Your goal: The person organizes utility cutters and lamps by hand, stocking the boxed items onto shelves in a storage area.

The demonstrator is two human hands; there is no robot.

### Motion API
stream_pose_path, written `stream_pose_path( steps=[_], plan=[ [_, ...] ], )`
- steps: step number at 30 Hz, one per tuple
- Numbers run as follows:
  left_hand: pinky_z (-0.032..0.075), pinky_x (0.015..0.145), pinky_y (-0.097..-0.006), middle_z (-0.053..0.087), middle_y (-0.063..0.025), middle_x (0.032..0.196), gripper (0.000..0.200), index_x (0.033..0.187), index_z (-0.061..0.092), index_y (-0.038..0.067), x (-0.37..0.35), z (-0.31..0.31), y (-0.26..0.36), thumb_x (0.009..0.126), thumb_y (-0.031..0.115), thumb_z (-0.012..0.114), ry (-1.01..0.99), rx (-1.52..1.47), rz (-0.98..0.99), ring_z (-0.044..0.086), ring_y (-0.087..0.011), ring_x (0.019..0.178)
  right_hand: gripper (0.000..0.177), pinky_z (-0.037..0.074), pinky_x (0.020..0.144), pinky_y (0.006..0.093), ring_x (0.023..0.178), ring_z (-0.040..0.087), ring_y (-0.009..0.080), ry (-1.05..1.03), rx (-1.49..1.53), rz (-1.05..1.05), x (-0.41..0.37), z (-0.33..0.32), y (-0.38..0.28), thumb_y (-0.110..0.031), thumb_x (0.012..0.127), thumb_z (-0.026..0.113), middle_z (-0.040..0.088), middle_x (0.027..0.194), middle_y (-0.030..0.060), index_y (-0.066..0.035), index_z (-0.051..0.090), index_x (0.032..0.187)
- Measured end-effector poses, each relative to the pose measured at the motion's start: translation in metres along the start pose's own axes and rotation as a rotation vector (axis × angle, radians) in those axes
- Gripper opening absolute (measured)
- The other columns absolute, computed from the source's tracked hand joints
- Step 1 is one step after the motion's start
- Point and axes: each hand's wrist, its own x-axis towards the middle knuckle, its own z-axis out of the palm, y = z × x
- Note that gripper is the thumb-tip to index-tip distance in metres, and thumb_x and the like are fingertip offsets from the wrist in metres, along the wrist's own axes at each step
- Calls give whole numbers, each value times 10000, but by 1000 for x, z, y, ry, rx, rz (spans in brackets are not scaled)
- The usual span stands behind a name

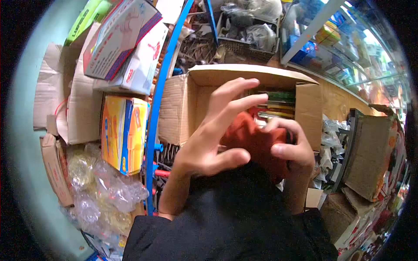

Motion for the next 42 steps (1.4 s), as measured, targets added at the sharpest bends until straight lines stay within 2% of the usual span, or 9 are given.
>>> stream_pose_path(
  steps=[2,8,11,16,23,28,32,38,42],
  plan=[
    [304,1185,-492,469,-231,1507,793,1431,523,24,17,-11,-25,910,608,649,-267,126,-57,390,-406,1451,288,443,776,227,875,578,54,-129,-60,-17,4,4,-16,-219,863,781,652,940,-15,-45,644,1047],
    [525,827,-332,720,-105,970,412,1220,668,-16,13,-22,-9,906,234,766,-356,-53,-407,648,-154,887,278,496,855,260,939,621,77,12,-105,-22,-4,-8,-46,-145,907,774,682,974,-1,-34,635,1120],
    [526,831,-340,736,-89,999,404,1208,671,-18,20,-32,-22,906,230,775,-326,239,95,646,-147,901,460,502,902,278,1016,623,95,21,-190,-11,-3,-21,-48,-145,896,794,686,1056,27,-50,558,1280],
    [529,870,-315,738,-75,1048,347,1196,674,-43,29,-19,16,958,201,738,-461,-6,-444,650,-118,973,854,475,994,333,1149,613,182,-18,49,-153,14,-19,-41,-199,825,812,625,1269,147,-57,337,1521],
    [483,1019,-348,691,-94,1218,362,1316,614,-27,8,22,15,1025,186,638,391,-573,-408,631,-178,1155,755,459,1085,411,1343,508,257,82,348,-123,22,-21,-3,-525,1006,533,520,1445,161,-50,335,1559],
    [463,1063,-348,674,-98,1272,354,1336,585,-43,5,15,13,1011,93,617,280,-221,-488,626,-182,1183,694,505,1020,393,1218,620,239,134,286,-134,19,-15,38,-190,1008,606,585,1383,159,-129,257,1605],
    [489,1052,-353,671,-142,1266,384,1349,541,-39,4,5,19,994,63,645,226,-143,-562,636,-193,1187,1069,461,1094,434,1248,612,295,242,229,-180,-6,-1,4,-2,834,786,602,1358,220,-155,88,1629],
    [546,1000,-360,642,-233,1286,697,1504,266,12,-1,17,21,944,-31,679,398,-43,-454,665,-256,1168,967,476,1089,397,1275,570,264,280,-56,-321,-8,15,11,15,819,796,590,1334,162,-166,235,1586],
    [540,993,-358,672,-154,1285,440,1310,588,-11,-5,10,25,894,-26,730,296,289,-341,681,-263,1136,720,496,1018,398,1165,616,321,316,-391,-409,-5,16,16,-28,780,819,589,1297,141,-111,510,1425]
  ],
)
